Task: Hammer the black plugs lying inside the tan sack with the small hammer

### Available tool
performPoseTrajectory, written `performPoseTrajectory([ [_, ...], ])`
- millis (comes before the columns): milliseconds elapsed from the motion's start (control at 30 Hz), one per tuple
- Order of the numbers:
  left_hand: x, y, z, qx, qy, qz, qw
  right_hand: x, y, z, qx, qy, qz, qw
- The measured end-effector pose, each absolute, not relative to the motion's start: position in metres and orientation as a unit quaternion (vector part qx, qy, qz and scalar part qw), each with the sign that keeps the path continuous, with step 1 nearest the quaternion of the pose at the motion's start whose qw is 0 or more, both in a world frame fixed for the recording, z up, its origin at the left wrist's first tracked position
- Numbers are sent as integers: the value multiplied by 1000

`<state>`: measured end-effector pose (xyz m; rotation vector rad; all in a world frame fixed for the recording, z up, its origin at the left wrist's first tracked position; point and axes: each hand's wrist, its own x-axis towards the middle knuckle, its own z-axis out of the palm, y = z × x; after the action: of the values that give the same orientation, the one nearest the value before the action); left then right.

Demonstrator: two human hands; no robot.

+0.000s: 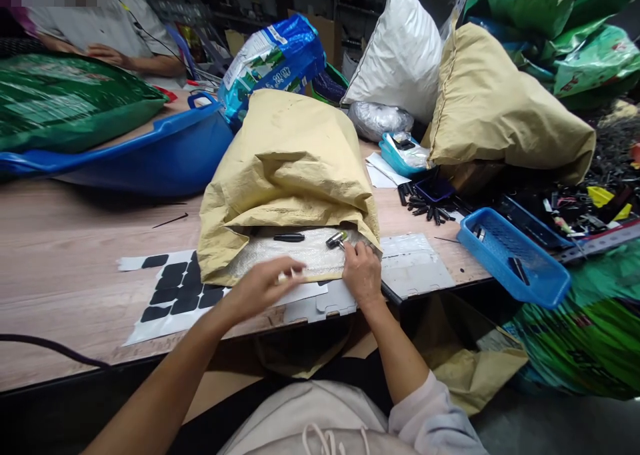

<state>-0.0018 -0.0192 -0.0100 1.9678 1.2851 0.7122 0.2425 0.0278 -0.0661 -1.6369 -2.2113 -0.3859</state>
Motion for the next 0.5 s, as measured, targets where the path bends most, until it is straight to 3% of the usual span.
performPoseTrajectory([
  [100,-15,39,-26,734,587,299,167,242,28,-66,-577,-784,-139,181],
  [200,-19,64,-46,727,618,277,113,242,27,-65,-581,-784,-132,175],
  [500,-10,29,-61,753,532,306,238,242,29,-62,-591,-781,-94,182],
])
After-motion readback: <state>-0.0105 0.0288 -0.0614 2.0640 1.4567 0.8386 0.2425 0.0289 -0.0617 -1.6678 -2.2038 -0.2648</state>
